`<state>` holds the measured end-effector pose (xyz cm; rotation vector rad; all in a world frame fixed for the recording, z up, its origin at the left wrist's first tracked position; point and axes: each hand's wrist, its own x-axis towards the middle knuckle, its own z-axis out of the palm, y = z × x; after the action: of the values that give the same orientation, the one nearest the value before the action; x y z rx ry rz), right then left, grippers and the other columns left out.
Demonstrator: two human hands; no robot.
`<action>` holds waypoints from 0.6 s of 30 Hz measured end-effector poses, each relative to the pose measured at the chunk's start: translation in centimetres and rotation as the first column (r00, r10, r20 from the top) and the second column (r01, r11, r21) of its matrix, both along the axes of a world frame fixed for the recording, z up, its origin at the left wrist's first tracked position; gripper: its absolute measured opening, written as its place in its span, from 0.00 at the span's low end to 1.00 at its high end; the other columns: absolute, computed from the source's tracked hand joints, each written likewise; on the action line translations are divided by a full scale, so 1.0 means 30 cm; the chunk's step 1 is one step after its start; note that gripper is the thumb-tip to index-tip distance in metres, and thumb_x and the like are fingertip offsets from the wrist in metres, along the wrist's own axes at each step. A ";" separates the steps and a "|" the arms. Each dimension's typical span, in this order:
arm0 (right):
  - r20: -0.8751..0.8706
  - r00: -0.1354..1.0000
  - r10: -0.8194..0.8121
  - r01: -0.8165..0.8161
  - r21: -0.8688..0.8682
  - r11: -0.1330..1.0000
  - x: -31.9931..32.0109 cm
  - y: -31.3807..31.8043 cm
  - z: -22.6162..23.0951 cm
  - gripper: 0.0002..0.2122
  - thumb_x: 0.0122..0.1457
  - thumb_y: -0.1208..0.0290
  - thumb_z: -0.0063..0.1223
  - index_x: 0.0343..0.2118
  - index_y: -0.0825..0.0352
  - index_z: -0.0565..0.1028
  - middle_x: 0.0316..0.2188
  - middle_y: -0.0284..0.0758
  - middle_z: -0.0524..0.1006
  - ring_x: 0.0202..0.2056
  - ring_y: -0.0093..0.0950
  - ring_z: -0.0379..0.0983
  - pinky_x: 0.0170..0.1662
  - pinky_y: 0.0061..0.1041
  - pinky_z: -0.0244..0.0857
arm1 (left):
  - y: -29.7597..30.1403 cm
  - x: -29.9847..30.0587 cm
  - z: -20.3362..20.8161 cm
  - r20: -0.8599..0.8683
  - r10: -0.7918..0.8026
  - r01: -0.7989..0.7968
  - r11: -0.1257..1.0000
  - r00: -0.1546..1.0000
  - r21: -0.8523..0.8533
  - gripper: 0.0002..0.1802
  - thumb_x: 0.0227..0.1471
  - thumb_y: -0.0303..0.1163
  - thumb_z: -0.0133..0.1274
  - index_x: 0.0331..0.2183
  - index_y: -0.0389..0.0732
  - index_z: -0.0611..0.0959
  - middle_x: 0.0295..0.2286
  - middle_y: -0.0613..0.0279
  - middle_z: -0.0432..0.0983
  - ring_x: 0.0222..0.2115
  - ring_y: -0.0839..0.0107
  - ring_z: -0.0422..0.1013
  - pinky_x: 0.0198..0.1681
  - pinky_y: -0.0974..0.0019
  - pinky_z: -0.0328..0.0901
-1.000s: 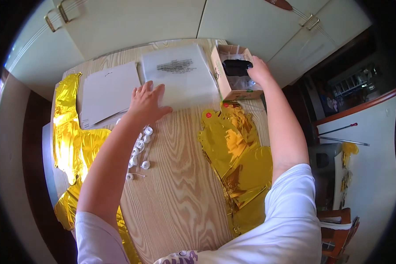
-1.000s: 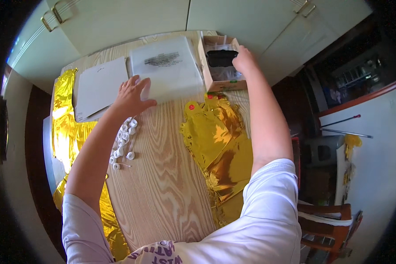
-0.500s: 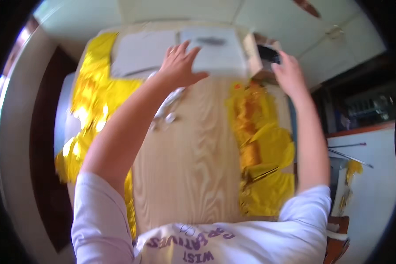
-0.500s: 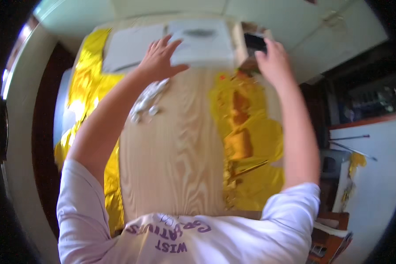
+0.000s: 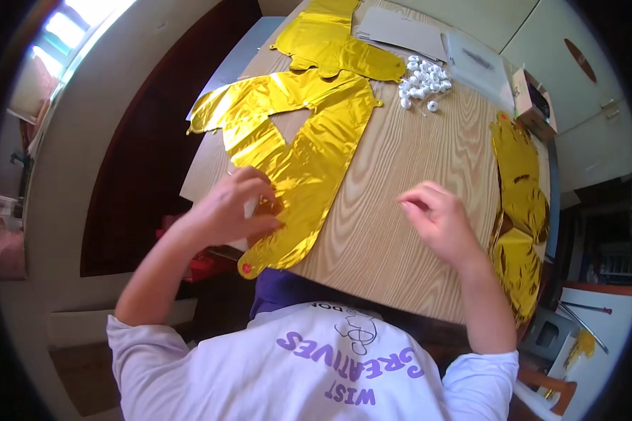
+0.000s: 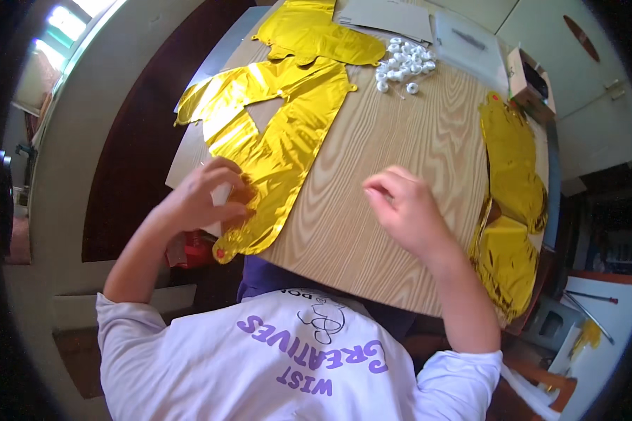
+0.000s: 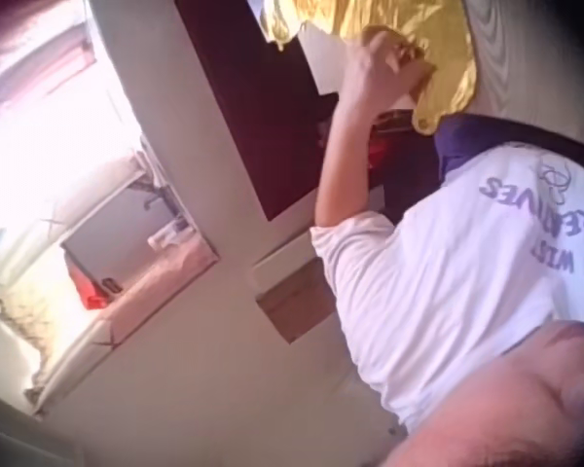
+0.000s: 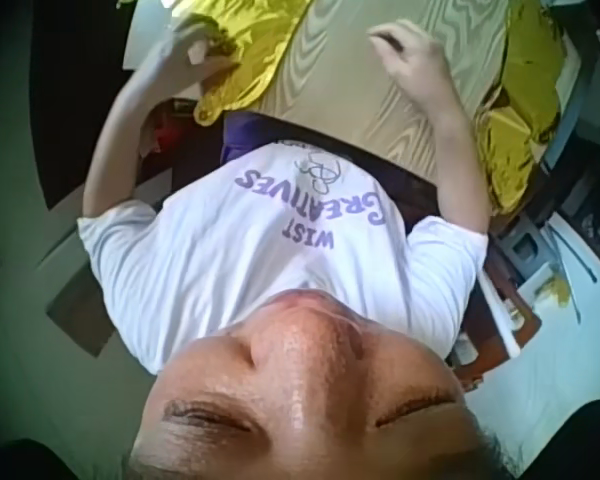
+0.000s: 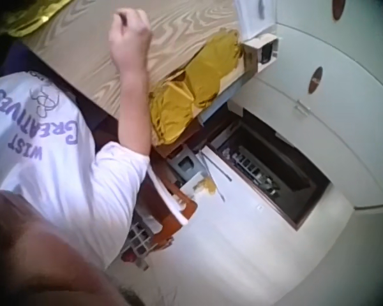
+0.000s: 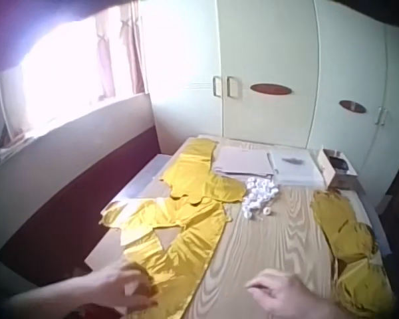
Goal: Folding a gold foil balloon and packaging it into a plastic sleeve with a cardboard insert.
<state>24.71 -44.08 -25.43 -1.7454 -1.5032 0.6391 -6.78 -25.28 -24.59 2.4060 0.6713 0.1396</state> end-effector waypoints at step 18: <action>0.499 0.860 -0.112 -0.132 0.428 0.894 -0.553 0.059 -0.082 0.10 0.52 0.67 0.64 0.33 0.61 0.75 0.34 0.33 0.72 0.39 0.34 0.69 0.45 0.35 0.61 | 0.089 0.018 -0.047 -0.065 0.018 -0.027 0.989 0.998 -0.148 0.15 0.52 0.38 0.58 0.31 0.35 0.87 0.26 0.49 0.83 0.28 0.57 0.80 0.34 0.58 0.72</action>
<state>8.12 -42.32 -27.89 -1.5966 -1.8336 -0.2076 -6.23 -22.60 -26.00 2.2676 0.7128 0.0211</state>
